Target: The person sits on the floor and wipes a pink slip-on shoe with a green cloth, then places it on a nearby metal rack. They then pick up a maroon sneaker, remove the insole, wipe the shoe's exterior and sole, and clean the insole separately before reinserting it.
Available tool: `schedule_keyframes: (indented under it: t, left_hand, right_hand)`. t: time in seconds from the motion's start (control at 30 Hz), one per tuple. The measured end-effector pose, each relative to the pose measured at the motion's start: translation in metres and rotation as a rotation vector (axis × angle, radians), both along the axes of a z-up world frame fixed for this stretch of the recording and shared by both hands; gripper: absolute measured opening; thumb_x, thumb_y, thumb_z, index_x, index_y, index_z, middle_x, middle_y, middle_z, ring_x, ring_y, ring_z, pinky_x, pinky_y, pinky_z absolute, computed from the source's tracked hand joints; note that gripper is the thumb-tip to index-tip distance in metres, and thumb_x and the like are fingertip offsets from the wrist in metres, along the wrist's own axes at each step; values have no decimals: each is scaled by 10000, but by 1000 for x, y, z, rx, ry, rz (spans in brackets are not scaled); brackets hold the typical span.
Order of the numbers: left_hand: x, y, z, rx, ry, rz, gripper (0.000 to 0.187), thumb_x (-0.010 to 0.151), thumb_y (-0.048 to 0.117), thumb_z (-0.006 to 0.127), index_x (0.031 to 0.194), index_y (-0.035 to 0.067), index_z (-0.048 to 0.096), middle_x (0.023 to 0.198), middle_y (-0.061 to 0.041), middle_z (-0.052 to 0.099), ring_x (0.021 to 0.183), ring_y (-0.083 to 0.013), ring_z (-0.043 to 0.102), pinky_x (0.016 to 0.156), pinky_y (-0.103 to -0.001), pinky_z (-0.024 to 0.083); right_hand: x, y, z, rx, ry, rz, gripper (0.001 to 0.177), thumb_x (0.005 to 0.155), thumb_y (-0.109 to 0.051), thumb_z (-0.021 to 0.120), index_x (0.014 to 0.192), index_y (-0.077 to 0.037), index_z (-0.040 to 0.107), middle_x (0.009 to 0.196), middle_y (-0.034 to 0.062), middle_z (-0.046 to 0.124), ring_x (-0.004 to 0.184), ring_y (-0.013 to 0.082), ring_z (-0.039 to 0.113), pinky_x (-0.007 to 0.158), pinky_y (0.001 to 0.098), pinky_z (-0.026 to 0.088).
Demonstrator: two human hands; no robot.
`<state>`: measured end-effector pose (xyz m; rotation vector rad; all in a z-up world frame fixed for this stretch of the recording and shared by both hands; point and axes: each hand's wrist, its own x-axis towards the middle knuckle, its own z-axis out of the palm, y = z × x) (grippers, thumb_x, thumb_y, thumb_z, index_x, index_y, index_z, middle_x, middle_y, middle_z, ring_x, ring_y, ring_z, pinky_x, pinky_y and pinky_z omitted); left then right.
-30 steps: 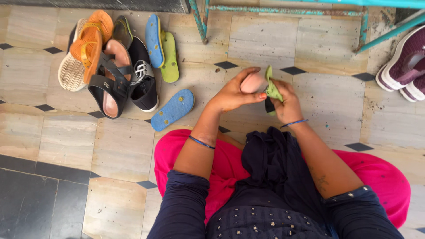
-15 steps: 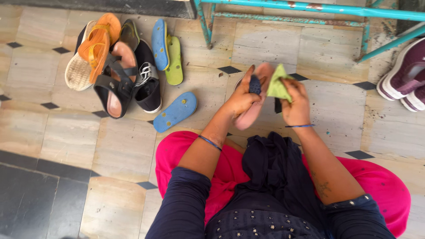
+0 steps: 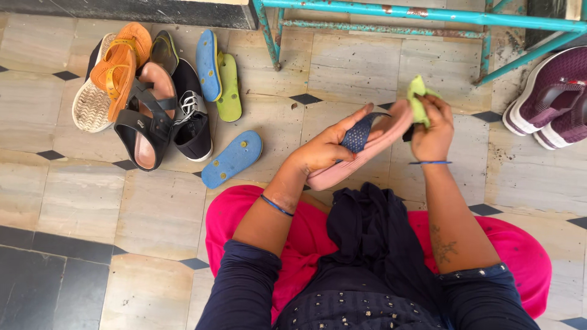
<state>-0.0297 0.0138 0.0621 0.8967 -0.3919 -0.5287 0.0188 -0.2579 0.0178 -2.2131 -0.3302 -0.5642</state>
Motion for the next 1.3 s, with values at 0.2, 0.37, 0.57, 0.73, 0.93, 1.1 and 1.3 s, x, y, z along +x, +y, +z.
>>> schedule_keyframes:
  t: [0.2,0.37,0.57,0.73,0.93,1.1,1.3]
  left_hand:
    - [10,4,-10,-184,37,122,1025,694,-276,538,1637,44,294,1750,-80,216,1544,-290,397,1228,-308,356]
    - [18,10,-25,-298,231,328,932,819,-208,537,1670,67,275,1637,-330,366,1464,-340,463,1191,-333,400]
    - [21,-22,-37,114,-62,676,795,944,-194,447,1653,94,230,1672,-175,348,1526,-205,420,1227,-300,321]
    - [15,-31,-38,222,-208,749,735,971,-186,415,1635,79,243,1696,-110,283,1506,-222,427,1236,-316,326]
    - [41,-13,-70,8,-107,983,643,1027,-154,448,1620,45,296,1620,-171,425,1499,-237,443,1222,-338,358]
    - [52,12,-89,-185,159,1136,626,1023,-97,458,1606,46,278,1522,-223,519,1356,-280,508,1162,-361,399]
    - [53,16,-68,-448,314,1099,598,995,-66,424,1564,63,295,1531,-167,502,1370,-271,516,1147,-400,432]
  right_hand:
    - [15,-11,-40,505,371,64,486,861,156,615,1314,-8,679,1258,79,688,1138,172,647,1019,277,504]
    - [4,7,-22,653,465,121,521,902,135,583,1401,-5,629,1255,49,705,1132,149,651,1015,265,509]
    - [-22,38,26,146,-64,274,609,893,132,591,1481,-18,543,1454,188,564,1353,321,557,1163,398,463]
    - [-67,84,60,-257,-8,309,689,735,47,638,1408,-95,607,1457,225,532,1317,435,519,1111,503,411]
    - [-91,96,89,-503,-176,409,514,816,-4,630,1254,-242,755,1412,27,615,1132,327,542,1038,487,420]
    - [-90,97,79,-497,-371,560,418,840,-68,652,1196,-248,774,1374,39,624,1105,347,546,1014,517,424]
    - [-68,79,42,-392,-345,497,409,800,-24,639,1109,-238,800,1333,72,640,1141,337,584,1006,495,444]
